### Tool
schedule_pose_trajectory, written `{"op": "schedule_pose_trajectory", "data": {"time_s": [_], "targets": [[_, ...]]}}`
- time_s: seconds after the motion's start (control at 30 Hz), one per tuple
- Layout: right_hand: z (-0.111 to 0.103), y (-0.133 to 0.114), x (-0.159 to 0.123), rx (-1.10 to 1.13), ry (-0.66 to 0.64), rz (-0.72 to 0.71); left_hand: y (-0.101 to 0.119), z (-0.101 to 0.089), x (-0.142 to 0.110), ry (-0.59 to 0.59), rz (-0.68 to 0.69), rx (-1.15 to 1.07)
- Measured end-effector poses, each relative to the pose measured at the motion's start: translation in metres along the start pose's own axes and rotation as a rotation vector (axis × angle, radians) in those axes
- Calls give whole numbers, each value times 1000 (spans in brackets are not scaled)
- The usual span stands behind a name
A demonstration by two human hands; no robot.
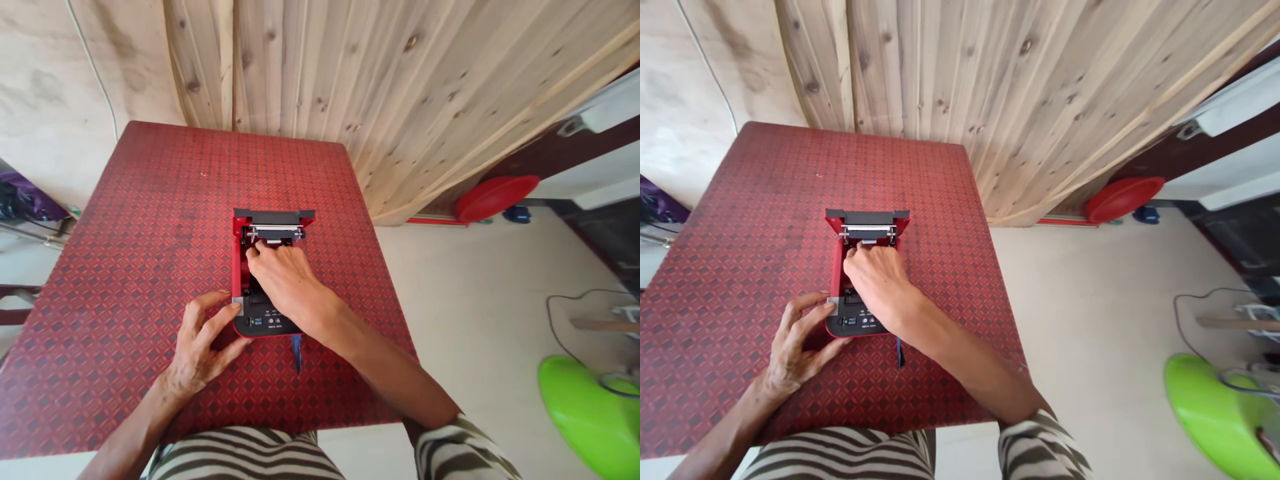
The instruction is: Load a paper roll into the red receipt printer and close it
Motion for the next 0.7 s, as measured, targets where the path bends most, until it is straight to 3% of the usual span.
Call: {"op": "schedule_pose_trajectory", "data": {"time_s": [0.13,0.33,0.43,0.57,0.63,0.7], "targets": [[5,7,3,3,-24,9,0,1,0,-3,-6,1],[5,10,-16,34,90,18,0,1,-1,-1,-9,-13],[1,18,-50,199,279,-3,0,1,-2,-3,-17,-12],[7,62,-86,722,687,-82,0,0,-2,14,-7,-16],[23,92,-84,951,841,-28,0,-1,-1,29,9,-17],[45,116,-69,1139,909,10,0,-1,1,42,21,-9]]}}
Point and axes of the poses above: each hand's wrist, its own x-axis towards the middle knuckle, its own z-axis out of the palm, y = z × x, the point moved 3 cm from there along x, towards the middle knuckle, and after that the axes turned 8 degrees about -y, right-handed, at the moved point
